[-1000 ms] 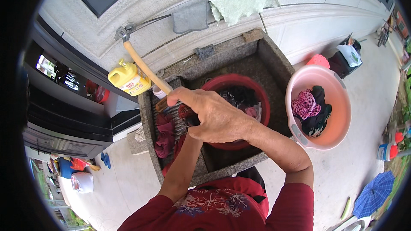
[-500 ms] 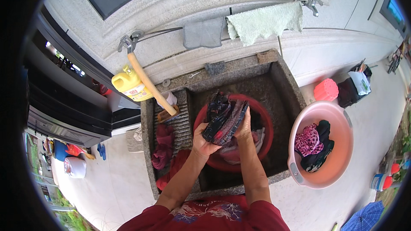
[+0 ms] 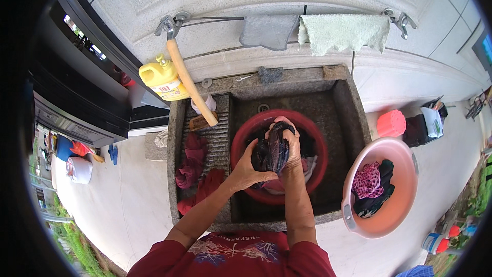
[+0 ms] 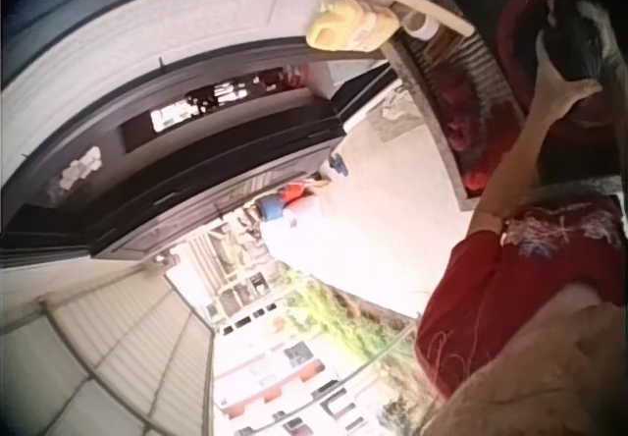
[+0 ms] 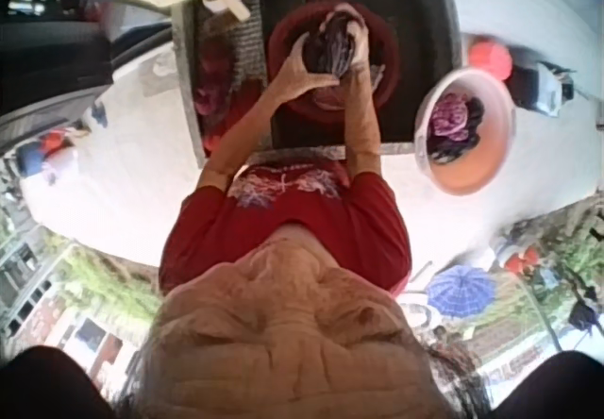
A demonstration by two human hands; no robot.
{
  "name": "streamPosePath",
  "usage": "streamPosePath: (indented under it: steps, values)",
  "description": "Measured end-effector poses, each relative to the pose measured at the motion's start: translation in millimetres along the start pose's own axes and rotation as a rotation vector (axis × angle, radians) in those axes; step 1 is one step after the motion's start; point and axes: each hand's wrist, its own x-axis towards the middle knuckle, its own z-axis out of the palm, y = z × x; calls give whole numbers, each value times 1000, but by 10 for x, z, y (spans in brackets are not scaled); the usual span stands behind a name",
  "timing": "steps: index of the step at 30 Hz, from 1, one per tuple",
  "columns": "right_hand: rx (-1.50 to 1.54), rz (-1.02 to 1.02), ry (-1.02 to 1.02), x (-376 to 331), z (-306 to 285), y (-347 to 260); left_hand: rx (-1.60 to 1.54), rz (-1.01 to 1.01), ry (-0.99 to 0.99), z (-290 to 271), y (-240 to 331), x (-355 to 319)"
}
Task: The person hand-washes multiple garments in a red basin placed in an outdoor stone sink. They scrub and rinse each item individually, then transfer the washed clothes into a pink basin beside the sink. The process continues with different pieces of clothing throughout the clip.
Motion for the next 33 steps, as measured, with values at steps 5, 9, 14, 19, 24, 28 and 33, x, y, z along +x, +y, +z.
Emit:
streamPosePath:
  steps: [5,9,14,19,24,28,33]
  values:
    - [-188,29,16,-73,-72,16,343,-188,-57,84,114,-36]
    - [-761,-110,56,-72,-267,55,578,-163,-125,74,117,-6]
    - [-914,-72,73,-184,-105,69,661,-124,-262,-34,43,70]
    - [-701,33,-195,-230,-225,-29,580,-239,-346,-115,80,175]
    - [-260,202,-214,-430,-46,-51,317,-410,-483,-278,13,181]
    - [-805,91,-7,-452,-83,150,462,-306,-484,-221,-24,81]
    - [-692,183,181,-316,-304,176,707,-99,-323,-27,79,-76]
